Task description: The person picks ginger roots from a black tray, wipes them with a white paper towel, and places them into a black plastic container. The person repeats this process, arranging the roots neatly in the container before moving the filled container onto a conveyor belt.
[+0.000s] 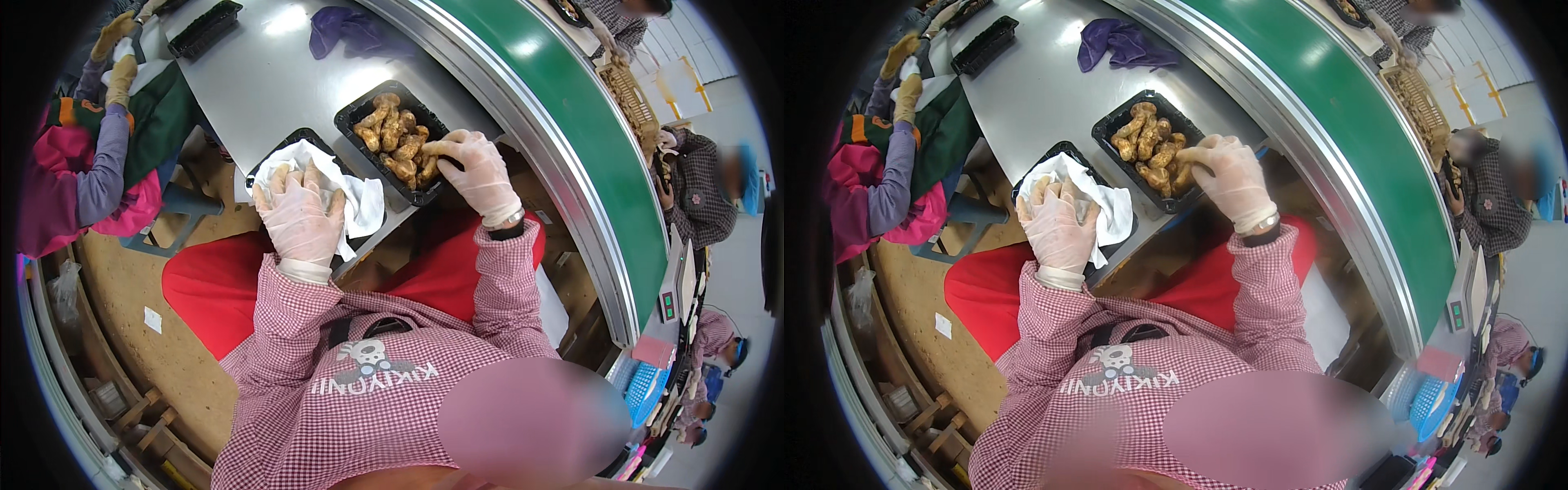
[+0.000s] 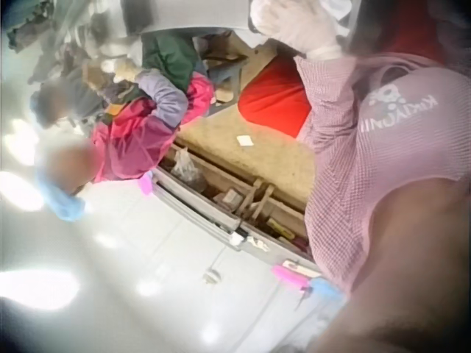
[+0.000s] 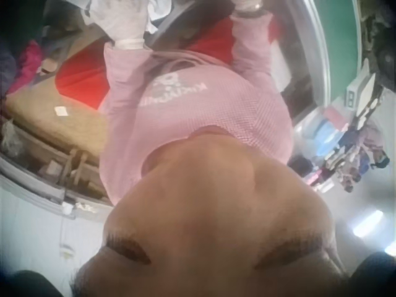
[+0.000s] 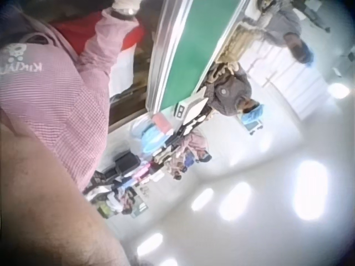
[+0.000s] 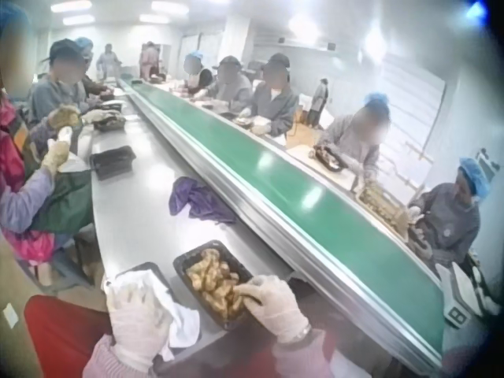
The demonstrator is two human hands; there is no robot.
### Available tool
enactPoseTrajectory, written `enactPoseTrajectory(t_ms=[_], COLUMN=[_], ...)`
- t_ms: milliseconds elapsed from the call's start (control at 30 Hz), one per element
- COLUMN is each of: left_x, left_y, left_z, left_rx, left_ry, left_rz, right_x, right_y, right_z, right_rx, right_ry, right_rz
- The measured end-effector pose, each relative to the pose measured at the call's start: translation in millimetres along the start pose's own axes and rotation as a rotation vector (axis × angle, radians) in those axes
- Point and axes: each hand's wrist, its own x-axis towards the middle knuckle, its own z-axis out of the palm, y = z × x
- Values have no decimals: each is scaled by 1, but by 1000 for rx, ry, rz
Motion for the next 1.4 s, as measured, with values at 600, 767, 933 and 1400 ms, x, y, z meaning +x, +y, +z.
enactPoseTrajectory(t_ms=[600, 767, 933, 1400], left_x=[2, -2, -4, -4], left_y=[-3, -7, -7, -9], left_z=[6, 9, 8, 10], left_rx=[-71, -169, -155, -120], left_ry=[20, 113, 164, 166], left_rz=[-3, 29, 27, 66], right_x=[73, 65, 46, 78], right_y=[-95, -98, -121, -66], right_z=[72, 89, 100, 56], right_rx=[286, -204, -289, 123], right_ry=[-237, -2, -85, -48], right_rz=[-452, -494, -217, -136])
